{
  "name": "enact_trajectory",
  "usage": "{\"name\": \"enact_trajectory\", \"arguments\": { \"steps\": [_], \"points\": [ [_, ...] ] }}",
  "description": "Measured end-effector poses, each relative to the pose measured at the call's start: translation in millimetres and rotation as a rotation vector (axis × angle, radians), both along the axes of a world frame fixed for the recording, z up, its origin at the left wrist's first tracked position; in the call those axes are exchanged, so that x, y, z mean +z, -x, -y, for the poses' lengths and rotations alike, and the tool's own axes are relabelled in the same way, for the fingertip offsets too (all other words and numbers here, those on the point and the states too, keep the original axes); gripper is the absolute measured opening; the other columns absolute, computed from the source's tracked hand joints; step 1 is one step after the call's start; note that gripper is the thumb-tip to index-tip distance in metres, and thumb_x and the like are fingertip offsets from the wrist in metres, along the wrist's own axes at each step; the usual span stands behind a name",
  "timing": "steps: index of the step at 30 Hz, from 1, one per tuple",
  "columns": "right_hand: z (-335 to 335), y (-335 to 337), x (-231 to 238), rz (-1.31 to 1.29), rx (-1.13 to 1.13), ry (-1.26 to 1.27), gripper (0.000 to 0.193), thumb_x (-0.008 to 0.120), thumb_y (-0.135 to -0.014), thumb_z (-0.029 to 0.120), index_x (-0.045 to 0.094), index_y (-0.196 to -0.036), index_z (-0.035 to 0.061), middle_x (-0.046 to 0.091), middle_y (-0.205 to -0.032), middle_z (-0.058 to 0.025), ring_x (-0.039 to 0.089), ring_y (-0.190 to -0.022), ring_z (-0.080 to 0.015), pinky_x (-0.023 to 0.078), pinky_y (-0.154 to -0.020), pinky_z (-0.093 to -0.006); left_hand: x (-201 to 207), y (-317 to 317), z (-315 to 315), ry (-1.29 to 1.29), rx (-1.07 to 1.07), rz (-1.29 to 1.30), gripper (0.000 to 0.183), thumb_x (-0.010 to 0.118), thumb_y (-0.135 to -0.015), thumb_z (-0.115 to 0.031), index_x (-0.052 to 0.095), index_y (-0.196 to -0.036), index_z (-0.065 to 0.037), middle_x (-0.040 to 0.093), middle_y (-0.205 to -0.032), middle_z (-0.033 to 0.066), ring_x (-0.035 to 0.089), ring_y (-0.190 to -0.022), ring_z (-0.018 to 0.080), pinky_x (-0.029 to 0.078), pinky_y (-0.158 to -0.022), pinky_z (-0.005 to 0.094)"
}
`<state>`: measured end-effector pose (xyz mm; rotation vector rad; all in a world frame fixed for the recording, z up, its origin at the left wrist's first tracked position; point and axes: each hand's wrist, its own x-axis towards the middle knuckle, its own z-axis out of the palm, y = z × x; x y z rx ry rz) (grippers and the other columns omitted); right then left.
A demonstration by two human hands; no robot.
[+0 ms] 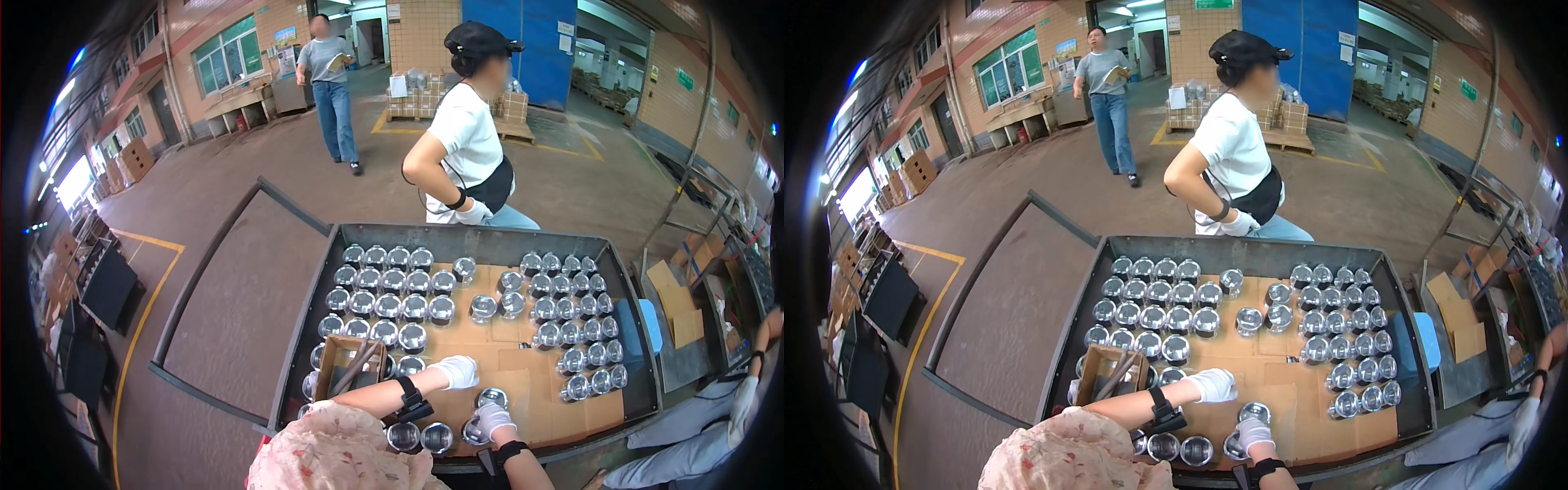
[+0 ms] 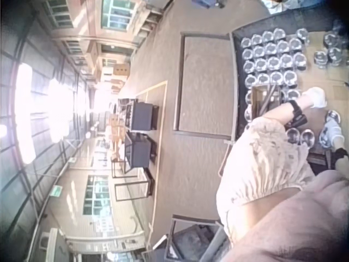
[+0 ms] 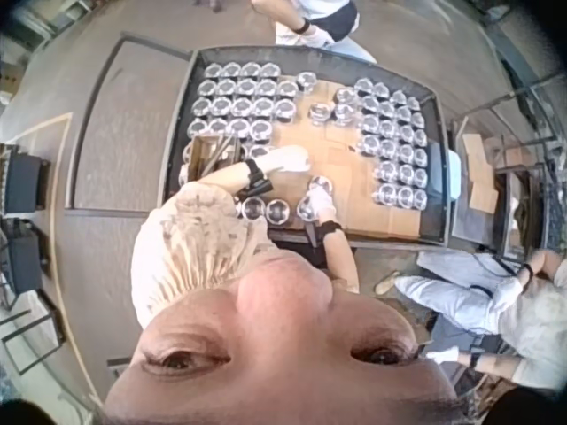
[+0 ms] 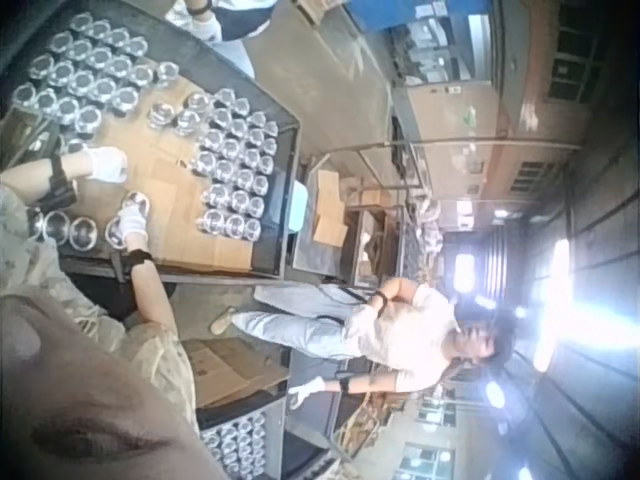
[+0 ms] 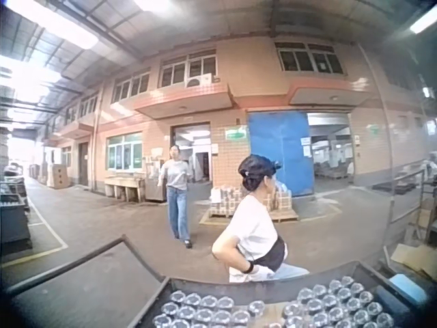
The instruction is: Sort and inspect metal pistons in a factory setting, placing them into bins.
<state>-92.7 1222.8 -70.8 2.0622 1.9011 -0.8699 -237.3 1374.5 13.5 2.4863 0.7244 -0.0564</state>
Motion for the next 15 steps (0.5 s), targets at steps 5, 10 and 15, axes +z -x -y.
{"name": "enact_trajectory", "arguments": {
  "steps": [5, 10, 15],
  "points": [
    [0.0, 5.0, 10.6, 0.003, -0.034, 0.029, 0.027, 0.066, -0.080, 0.019, 0.071, -0.107, 0.0152, 0.068, -0.109, -0.0159, 0.066, -0.099, -0.0343, 0.053, -0.089, -0.0414, -0.2, 1.7, -0.3, 0.015, 0.002, -0.017, 0.036, 0.058, -0.083, -0.033, 0.071, -0.086, 0.000, 0.067, -0.087, 0.0244, 0.065, -0.084, 0.0414, 0.052, -0.077, 0.0478],
    [1.7, 1.9, 6.0, 0.012, -0.057, -0.011, 0.029, 0.067, -0.080, 0.021, 0.071, -0.108, 0.0160, 0.067, -0.109, -0.0157, 0.066, -0.099, -0.0342, 0.053, -0.089, -0.0426, 3.1, -4.7, 0.9, 0.006, -0.004, -0.044, 0.037, 0.057, -0.083, -0.033, 0.070, -0.086, 0.002, 0.067, -0.088, 0.0254, 0.065, -0.085, 0.0418, 0.052, -0.077, 0.0480],
    [-0.6, 1.9, 8.6, 0.014, -0.061, 0.031, 0.029, 0.066, -0.080, 0.021, 0.071, -0.109, 0.0173, 0.067, -0.110, -0.0154, 0.066, -0.100, -0.0340, 0.053, -0.090, -0.0430, -1.5, -6.6, 1.3, 0.038, -0.002, 0.001, 0.038, 0.057, -0.083, -0.032, 0.070, -0.086, 0.003, 0.067, -0.087, 0.0262, 0.066, -0.085, 0.0416, 0.052, -0.076, 0.0474]
  ]
}}
